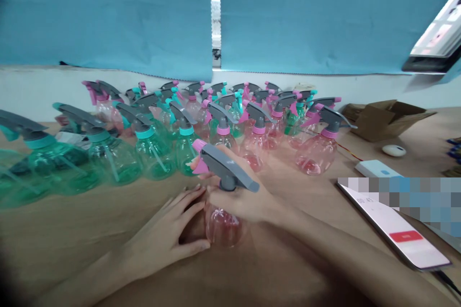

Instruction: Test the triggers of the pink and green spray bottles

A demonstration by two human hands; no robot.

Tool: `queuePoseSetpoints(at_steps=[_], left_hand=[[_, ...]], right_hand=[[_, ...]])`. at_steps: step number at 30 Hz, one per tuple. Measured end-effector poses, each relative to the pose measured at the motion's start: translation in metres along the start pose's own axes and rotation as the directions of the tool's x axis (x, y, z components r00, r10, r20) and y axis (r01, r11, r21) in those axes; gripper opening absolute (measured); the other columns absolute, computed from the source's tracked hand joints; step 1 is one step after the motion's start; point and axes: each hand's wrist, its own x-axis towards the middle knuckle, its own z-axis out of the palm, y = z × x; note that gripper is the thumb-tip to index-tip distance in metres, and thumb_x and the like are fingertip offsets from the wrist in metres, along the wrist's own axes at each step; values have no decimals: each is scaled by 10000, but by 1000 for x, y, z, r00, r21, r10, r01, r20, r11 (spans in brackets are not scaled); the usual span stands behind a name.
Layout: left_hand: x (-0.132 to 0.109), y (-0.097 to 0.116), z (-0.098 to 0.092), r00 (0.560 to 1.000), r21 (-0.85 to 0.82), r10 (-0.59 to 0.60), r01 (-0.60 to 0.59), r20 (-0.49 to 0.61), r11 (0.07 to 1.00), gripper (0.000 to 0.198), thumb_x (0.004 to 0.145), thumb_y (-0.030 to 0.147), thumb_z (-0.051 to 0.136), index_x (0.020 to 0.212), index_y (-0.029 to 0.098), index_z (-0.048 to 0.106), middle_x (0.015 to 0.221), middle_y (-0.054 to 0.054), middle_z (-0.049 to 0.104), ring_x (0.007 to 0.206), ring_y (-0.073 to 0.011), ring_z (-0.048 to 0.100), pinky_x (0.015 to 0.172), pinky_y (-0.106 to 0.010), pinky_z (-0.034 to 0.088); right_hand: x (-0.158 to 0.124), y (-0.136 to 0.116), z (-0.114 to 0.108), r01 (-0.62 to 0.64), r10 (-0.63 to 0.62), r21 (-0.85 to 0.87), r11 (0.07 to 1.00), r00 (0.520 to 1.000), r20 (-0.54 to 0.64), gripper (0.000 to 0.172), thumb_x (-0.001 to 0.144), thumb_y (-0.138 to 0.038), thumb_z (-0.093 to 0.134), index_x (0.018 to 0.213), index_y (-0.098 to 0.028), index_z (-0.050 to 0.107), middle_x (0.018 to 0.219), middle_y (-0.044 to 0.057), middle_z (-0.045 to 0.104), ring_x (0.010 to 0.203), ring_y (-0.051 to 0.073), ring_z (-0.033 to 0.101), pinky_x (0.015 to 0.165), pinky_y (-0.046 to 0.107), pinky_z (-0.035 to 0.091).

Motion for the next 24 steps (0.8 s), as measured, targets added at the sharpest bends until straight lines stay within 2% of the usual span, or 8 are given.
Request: queuePoseSetpoints(at_steps=[2, 4, 8, 16, 21, 24], left_hand=[[0, 0, 0, 1000, 2, 6, -6, -5, 1000, 682, 810, 641, 472, 1311, 180, 430, 1429, -126, 332, 1293, -308, 300, 1027, -486, 274], [0, 0, 0, 1000, -3, 6, -6, -17, 1000, 674, 810, 641, 472, 1305, 185, 439, 1423, -124, 343, 1287, -310, 311, 1024, -485, 280], [1, 1, 0, 1000, -14, 3, -4, -23, 1000, 668, 816, 635, 470, 1303, 178, 443, 1412, -132, 357, 1281, -307, 320, 1017, -474, 297], [0, 0, -1, 1000, -11, -1, 0, -10, 1000, 669, 814, 627, 482, 1299, 168, 447, 1417, -136, 347, 1288, -306, 305, 1025, -480, 278], [-1, 0, 0, 1000, 6, 23, -23, -8, 1000, 635, 835, 613, 460, 1296, 176, 450, 1424, -128, 339, 1296, -298, 293, 1031, -474, 266], [-1, 0, 0, 999, 14, 28, -28, -19, 1000, 637, 840, 625, 437, 1294, 178, 453, 1421, -125, 345, 1295, -298, 295, 1031, -478, 261]], right_hand=[[1, 2, 2, 42, -48, 111, 993, 998, 50, 168, 705, -226, 433, 562, -252, 516, 587, -20, 589, 813, 155, 642, 778, 273, 523], [1, 6, 3, 59, -67, 142, 988, 996, 52, 147, 707, -215, 440, 623, -255, 554, 706, -13, 649, 911, 160, 636, 803, 273, 521], [0, 15, 6, 55, -56, 147, 988, 998, 6, 115, 715, -213, 470, 710, -257, 575, 850, -17, 674, 768, 132, 659, 725, 265, 550], [-2, 18, 7, 42, -40, 138, 990, 999, -22, 77, 748, -303, 497, 740, -246, 548, 848, -1, 663, 704, 138, 639, 674, 276, 551], [-4, 18, 3, -134, 134, 14, 991, 991, -30, 63, 707, -226, 523, 760, -226, 557, 719, -16, 618, 639, 129, 592, 590, 246, 512], [-2, 18, -1, -155, 152, -38, 987, 986, -73, 57, 679, -191, 534, 720, -221, 560, 694, -17, 596, 622, 127, 568, 577, 242, 492]])
